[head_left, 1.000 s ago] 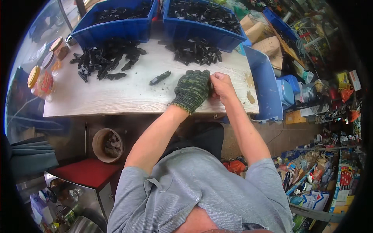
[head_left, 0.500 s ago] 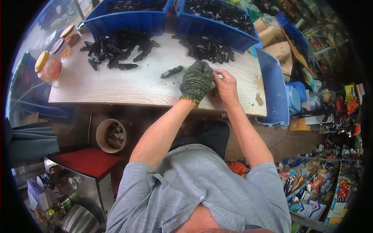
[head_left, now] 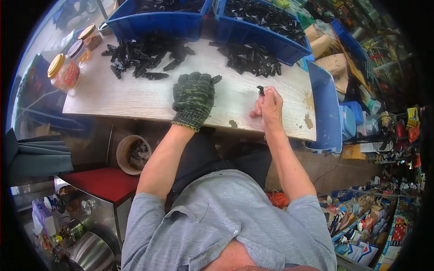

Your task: Picking small black plastic parts from storage bins and assembling them on a workbench.

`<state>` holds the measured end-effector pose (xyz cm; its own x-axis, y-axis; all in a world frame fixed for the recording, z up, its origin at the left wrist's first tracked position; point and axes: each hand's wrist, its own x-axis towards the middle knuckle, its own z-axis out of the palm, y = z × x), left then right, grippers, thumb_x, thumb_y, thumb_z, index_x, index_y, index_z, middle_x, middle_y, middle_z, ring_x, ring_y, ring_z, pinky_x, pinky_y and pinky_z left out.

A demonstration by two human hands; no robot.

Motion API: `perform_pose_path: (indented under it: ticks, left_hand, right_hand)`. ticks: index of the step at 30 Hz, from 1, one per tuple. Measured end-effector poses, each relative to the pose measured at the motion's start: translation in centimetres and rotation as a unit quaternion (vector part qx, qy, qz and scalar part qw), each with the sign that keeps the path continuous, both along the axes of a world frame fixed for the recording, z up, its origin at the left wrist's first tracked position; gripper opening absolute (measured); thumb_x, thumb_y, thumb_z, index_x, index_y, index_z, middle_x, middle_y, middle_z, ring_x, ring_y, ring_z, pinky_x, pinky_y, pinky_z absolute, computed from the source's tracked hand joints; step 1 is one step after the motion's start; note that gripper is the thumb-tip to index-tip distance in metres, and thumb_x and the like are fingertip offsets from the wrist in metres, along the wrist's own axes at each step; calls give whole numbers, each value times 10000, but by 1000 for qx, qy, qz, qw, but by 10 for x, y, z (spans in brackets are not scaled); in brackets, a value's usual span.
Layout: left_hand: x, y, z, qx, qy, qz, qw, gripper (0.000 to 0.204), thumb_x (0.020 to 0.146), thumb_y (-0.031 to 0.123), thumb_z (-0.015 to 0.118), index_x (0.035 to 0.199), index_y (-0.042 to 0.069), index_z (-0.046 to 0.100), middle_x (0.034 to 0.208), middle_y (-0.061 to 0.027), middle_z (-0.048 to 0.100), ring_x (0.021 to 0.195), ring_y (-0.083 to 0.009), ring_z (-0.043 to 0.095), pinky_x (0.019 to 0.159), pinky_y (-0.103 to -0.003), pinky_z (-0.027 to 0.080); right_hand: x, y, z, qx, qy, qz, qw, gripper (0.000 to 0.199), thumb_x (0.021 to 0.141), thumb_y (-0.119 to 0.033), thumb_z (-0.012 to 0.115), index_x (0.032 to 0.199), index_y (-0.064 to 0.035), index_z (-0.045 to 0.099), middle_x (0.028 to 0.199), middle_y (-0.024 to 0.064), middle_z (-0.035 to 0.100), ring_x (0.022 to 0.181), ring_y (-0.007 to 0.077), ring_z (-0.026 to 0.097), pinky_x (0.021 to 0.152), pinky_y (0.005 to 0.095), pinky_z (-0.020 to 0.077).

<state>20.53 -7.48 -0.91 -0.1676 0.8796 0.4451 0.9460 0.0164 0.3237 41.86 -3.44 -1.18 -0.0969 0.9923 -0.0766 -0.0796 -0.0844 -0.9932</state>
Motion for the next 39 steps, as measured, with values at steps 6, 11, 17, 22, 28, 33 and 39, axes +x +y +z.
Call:
perform_pose_path:
  ticks: [6, 11, 17, 22, 28, 33, 39]
  left_hand:
    - [29, -7, -4, -11, -306, -186, 934, 205, 931, 214, 644, 1065, 62, 681, 960, -159, 703, 914, -353, 659, 782, -429, 523]
    - [47, 2, -25, 11, -323, -223, 920, 208, 962, 203, 616, 1089, 52, 682, 985, -173, 703, 945, -349, 661, 792, -427, 520]
    - [56, 12, -31, 4, -310, -214, 926, 249, 985, 288, 552, 1107, 100, 662, 1001, -149, 701, 930, -365, 656, 813, -469, 507]
    - [45, 22, -54, 122, -146, -282, 940, 262, 992, 265, 537, 1139, 85, 658, 1076, -151, 691, 974, -355, 650, 827, -465, 506]
    - [48, 19, -38, 50, -201, -280, 937, 255, 984, 238, 549, 1139, 73, 668, 1141, -154, 678, 1003, -343, 647, 833, -459, 508]
    - [46, 16, -31, 14, -283, -266, 921, 253, 976, 264, 571, 1104, 77, 683, 1053, -164, 698, 951, -357, 657, 809, -456, 514]
    - [56, 17, -29, 0, -324, -236, 916, 269, 973, 296, 578, 1083, 77, 689, 1028, -183, 698, 916, -370, 661, 798, -458, 513]
  right_hand:
    - [7, 4, -12, 43, 45, 5, 998, 272, 1006, -318, 498, 873, -80, 516, 584, -36, 371, 464, 74, 368, 425, 280, 450]
    - [0, -4, -4, 53, 36, 18, 998, 303, 1005, -345, 527, 845, -88, 512, 594, -41, 377, 482, 65, 365, 427, 257, 402]
    - [3, -3, -11, 56, 43, 14, 997, 319, 1005, -357, 527, 828, -91, 514, 604, -42, 406, 502, 52, 366, 426, 241, 318]
    - [4, -2, -15, 68, 6, -3, 998, 344, 1001, -383, 536, 817, -93, 513, 612, -48, 414, 519, 47, 373, 435, 230, 309]
    - [4, -1, -14, 70, -8, -24, 997, 261, 973, -307, 492, 799, -112, 483, 588, -33, 401, 474, 75, 378, 419, 255, 320]
    - [1, -6, -12, 70, 19, -24, 997, 244, 967, -298, 490, 803, -117, 482, 637, -45, 408, 486, 66, 387, 424, 244, 321]
    - [2, -6, -13, 77, 9, -24, 997, 304, 992, -337, 545, 815, -93, 511, 666, -64, 419, 580, 36, 373, 508, 219, 330]
